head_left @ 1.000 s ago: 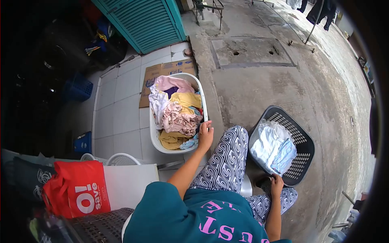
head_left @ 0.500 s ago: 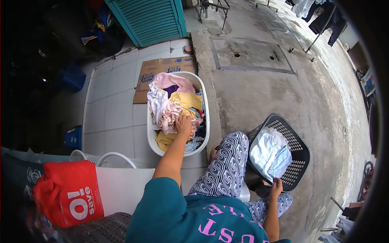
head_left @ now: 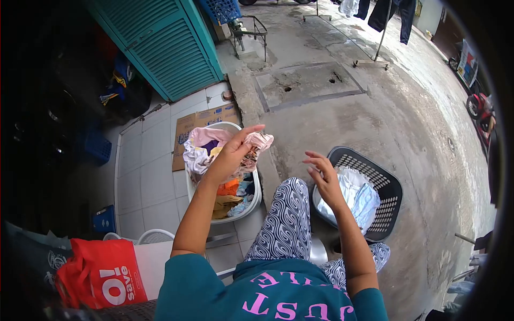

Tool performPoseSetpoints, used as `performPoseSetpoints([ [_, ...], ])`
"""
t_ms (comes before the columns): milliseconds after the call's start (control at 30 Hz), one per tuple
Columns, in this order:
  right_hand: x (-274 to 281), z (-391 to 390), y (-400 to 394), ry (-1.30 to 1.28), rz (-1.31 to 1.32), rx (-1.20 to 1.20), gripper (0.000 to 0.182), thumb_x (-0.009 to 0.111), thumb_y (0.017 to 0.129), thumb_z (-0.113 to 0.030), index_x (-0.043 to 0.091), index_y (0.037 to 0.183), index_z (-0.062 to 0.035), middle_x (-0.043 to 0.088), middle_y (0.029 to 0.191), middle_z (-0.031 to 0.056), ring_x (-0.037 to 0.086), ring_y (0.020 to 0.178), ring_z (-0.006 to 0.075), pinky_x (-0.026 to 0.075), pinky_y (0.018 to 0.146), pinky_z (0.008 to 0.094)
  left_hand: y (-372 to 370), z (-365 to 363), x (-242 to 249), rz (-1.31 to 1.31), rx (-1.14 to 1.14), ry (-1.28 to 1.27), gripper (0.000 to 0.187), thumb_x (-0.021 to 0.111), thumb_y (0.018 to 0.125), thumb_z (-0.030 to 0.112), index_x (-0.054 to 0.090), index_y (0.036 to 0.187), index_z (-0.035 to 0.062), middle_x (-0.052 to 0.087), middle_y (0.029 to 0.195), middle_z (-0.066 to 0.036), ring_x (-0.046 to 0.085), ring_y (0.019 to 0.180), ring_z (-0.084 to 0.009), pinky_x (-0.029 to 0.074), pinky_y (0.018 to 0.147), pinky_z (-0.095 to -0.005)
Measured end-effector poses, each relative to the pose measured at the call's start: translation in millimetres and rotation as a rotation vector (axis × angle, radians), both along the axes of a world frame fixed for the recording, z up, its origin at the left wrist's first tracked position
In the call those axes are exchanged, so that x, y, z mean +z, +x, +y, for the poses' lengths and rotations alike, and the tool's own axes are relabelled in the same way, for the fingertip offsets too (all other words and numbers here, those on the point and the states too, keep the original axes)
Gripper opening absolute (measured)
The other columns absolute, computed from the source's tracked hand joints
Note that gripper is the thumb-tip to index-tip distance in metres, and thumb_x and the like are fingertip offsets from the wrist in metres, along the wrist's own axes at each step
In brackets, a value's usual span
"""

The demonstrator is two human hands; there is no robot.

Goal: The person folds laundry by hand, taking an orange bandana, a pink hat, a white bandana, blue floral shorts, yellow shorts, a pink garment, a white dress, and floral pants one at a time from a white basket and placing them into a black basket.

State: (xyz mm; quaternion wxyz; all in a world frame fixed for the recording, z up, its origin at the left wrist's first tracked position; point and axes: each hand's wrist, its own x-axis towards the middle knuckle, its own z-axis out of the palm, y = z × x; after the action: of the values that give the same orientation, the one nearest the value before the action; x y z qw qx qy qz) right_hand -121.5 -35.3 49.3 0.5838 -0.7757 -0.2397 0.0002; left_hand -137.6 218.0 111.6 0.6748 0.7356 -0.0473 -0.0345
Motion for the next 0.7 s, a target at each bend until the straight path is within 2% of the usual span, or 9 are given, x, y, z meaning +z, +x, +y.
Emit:
performPoseSetpoints([
  [33, 8, 11, 6, -0.003, -0.064, 0.04, 0.02, 0.053, 0.083, -0.015, 0.059, 0.1, -0.0078, 0.048, 0.123, 0.0103, 0.041, 0.116, 0.027, 0.03, 0.097, 0.0362, 0, -14, 18, -0.011, -0.03, 0.009, 0.036, 0.036, 0.086, -0.001, 0.047, 0.119, 0.0074, 0.055, 0.106, -0.007, 0.053, 0.095, -0.0111, 0.043, 0.083, -0.0236],
  [200, 48, 31, 25, 0.056, -0.046, 0.219, 0.02, 0.05, 0.083, -0.016, 0.059, 0.097, -0.0069, 0.05, 0.115, 0.0123, 0.043, 0.112, 0.0306, 0.032, 0.096, 0.0357, 6, -75, 90, -0.118, -0.254, -0.326, 0.032, 0.037, 0.087, 0.003, 0.052, 0.115, 0.0047, 0.057, 0.103, -0.005, 0.054, 0.088, -0.0085, 0.044, 0.079, -0.0197],
  [267, 43, 28, 34, 0.094, -0.124, 0.152, 0.023, 0.055, 0.078, -0.014, 0.057, 0.1, -0.0069, 0.049, 0.113, 0.0147, 0.044, 0.11, 0.0329, 0.034, 0.094, 0.0362, 11, -95, 120, -0.161, -0.334, -0.351, 0.025, 0.044, 0.084, 0.004, 0.054, 0.106, 0.0012, 0.057, 0.097, -0.005, 0.055, 0.086, -0.0102, 0.045, 0.077, -0.0221],
  [333, 50, 10, 33, 0.027, -0.11, -0.036, 0.036, 0.061, 0.073, -0.012, 0.053, 0.108, -0.0078, 0.047, 0.115, 0.017, 0.044, 0.11, 0.0341, 0.035, 0.093, 0.0368, 18, -113, 137, -0.327, -0.29, -0.183, 0.018, 0.049, 0.079, 0.005, 0.055, 0.096, 0.0044, 0.057, 0.091, -0.004, 0.055, 0.084, -0.0124, 0.045, 0.076, -0.0256],
  [367, 50, -2, 37, -0.025, -0.164, -0.073, 0.052, 0.065, 0.072, -0.013, 0.045, 0.119, -0.0074, 0.044, 0.119, 0.0181, 0.044, 0.112, 0.0297, 0.035, 0.093, 0.0345, 27, -118, 142, -0.327, -0.304, -0.19, 0.018, 0.049, 0.079, 0.005, 0.055, 0.096, 0.0044, 0.057, 0.091, -0.004, 0.055, 0.084, -0.0124, 0.045, 0.076, -0.0256],
  [433, 64, -32, 53, -0.114, -0.167, -0.202, 0.053, 0.064, 0.07, -0.008, 0.046, 0.119, -0.0085, 0.044, 0.117, 0.0194, 0.045, 0.108, 0.033, 0.038, 0.092, 0.036, 47, -128, 152, -0.667, 0.01, 0.608, 0.014, 0.05, 0.077, 0.003, 0.053, 0.09, 0.0067, 0.054, 0.089, -0.004, 0.055, 0.083, -0.0144, 0.045, 0.075, -0.0279],
  [533, 128, -98, 76, -0.175, 0.144, -0.226, 0.046, 0.063, 0.069, -0.006, 0.053, 0.113, -0.0096, 0.044, 0.115, 0.0202, 0.049, 0.102, 0.0344, 0.04, 0.09, 0.0368, 85, -125, 161, -0.829, -0.055, 0.708, 0.016, 0.043, 0.077, -0.001, 0.051, 0.089, 0.0057, 0.054, 0.098, -0.002, 0.05, 0.097, -0.0123, 0.039, 0.087, -0.0267],
  [600, 165, -128, 86, -0.263, -0.117, -0.374, 0.039, 0.062, 0.069, -0.006, 0.057, 0.108, -0.0078, 0.046, 0.111, 0.0193, 0.052, 0.097, 0.0321, 0.043, 0.086, 0.036, 101, -123, 175, -0.856, -0.143, 0.67, 0.018, 0.04, 0.077, -0.003, 0.051, 0.088, 0.0058, 0.054, 0.101, -0.003, 0.049, 0.101, -0.0133, 0.039, 0.088, -0.0273],
  [700, 213, -151, 105, -0.357, -0.46, -0.452, 0.031, 0.05, 0.073, 0.003, 0.062, 0.1, -0.0065, 0.054, 0.099, 0.0178, 0.055, 0.092, 0.0298, 0.045, 0.082, 0.0331, 105, -135, 204, -0.788, -0.358, 0.524, 0.024, 0.035, 0.077, -0.007, 0.052, 0.087, 0.0067, 0.053, 0.108, -0.005, 0.046, 0.108, -0.0142, 0.038, 0.091, -0.0286],
])
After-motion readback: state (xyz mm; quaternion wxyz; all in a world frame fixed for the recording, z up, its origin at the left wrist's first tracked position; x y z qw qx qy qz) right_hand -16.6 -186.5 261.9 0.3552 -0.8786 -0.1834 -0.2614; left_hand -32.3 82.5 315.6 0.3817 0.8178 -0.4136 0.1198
